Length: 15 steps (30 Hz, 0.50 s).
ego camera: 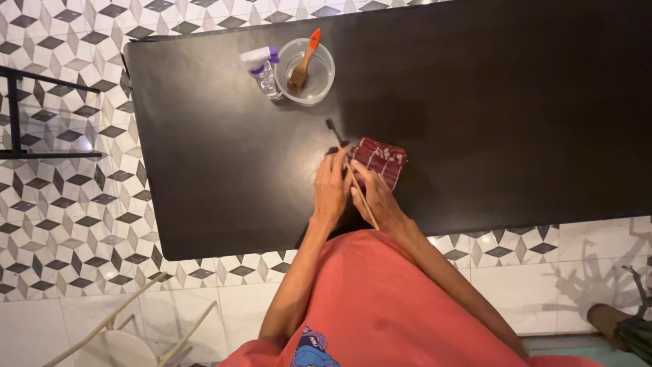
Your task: The person paints a dark tabletop using a brush and liquid from a bowl, occasionally wiping the surface with a cloth.
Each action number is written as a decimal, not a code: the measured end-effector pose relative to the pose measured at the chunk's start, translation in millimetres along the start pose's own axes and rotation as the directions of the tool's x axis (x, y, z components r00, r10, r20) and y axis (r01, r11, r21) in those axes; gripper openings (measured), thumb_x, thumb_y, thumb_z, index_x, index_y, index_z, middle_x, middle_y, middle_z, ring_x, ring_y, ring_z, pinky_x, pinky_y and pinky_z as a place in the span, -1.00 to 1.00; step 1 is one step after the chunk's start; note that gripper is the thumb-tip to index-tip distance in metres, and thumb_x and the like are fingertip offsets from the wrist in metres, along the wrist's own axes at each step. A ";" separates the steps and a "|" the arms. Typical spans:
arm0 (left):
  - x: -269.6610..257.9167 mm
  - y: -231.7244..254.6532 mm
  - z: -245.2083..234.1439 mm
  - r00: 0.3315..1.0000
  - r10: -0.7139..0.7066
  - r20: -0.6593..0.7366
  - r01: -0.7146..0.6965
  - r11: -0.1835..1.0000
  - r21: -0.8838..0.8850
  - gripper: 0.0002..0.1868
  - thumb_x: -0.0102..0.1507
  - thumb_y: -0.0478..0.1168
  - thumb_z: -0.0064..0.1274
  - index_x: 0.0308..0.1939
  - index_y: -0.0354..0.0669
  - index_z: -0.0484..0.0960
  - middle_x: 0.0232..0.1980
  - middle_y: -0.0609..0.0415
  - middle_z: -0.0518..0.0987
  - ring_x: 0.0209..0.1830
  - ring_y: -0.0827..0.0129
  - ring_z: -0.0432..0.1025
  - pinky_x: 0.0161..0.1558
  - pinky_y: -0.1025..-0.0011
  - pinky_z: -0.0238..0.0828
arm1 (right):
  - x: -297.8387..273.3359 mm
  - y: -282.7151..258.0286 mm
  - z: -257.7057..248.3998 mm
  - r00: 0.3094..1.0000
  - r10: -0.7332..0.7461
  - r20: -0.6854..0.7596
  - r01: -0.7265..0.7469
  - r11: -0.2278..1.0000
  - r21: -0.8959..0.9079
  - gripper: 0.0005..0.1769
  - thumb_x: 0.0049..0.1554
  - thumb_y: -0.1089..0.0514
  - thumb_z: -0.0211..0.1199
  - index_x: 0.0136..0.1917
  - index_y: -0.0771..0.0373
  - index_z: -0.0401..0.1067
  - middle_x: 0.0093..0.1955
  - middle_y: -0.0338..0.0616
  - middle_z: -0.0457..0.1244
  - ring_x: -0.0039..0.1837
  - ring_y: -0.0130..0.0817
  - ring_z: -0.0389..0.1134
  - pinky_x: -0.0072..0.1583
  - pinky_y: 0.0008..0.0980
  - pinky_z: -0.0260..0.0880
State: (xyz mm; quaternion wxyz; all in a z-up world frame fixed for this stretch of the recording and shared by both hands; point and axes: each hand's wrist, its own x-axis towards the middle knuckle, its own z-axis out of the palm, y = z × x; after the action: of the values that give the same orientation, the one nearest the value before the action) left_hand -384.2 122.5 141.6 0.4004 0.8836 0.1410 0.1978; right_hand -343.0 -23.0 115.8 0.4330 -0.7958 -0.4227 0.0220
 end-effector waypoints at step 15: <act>121.7 -38.8 -44.5 0.963 -0.252 -0.096 0.226 0.948 -0.223 -0.70 0.38 -0.27 0.00 0.18 -0.25 0.42 -0.14 -0.19 0.63 -0.13 -0.13 0.56 -0.11 0.12 0.47 | -34.3 65.6 14.9 0.852 0.358 0.383 -0.228 0.911 -0.345 0.01 0.05 0.12 0.35 0.62 0.24 -0.10 0.67 0.24 -0.29 0.66 0.33 -0.35 0.54 0.23 -0.15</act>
State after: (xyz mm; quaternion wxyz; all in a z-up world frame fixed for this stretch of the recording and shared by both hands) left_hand -300.9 225.9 167.5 0.5028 0.7989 0.2497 0.2157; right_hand -328.1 -54.2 48.8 0.1984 -0.8798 -0.3800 0.2052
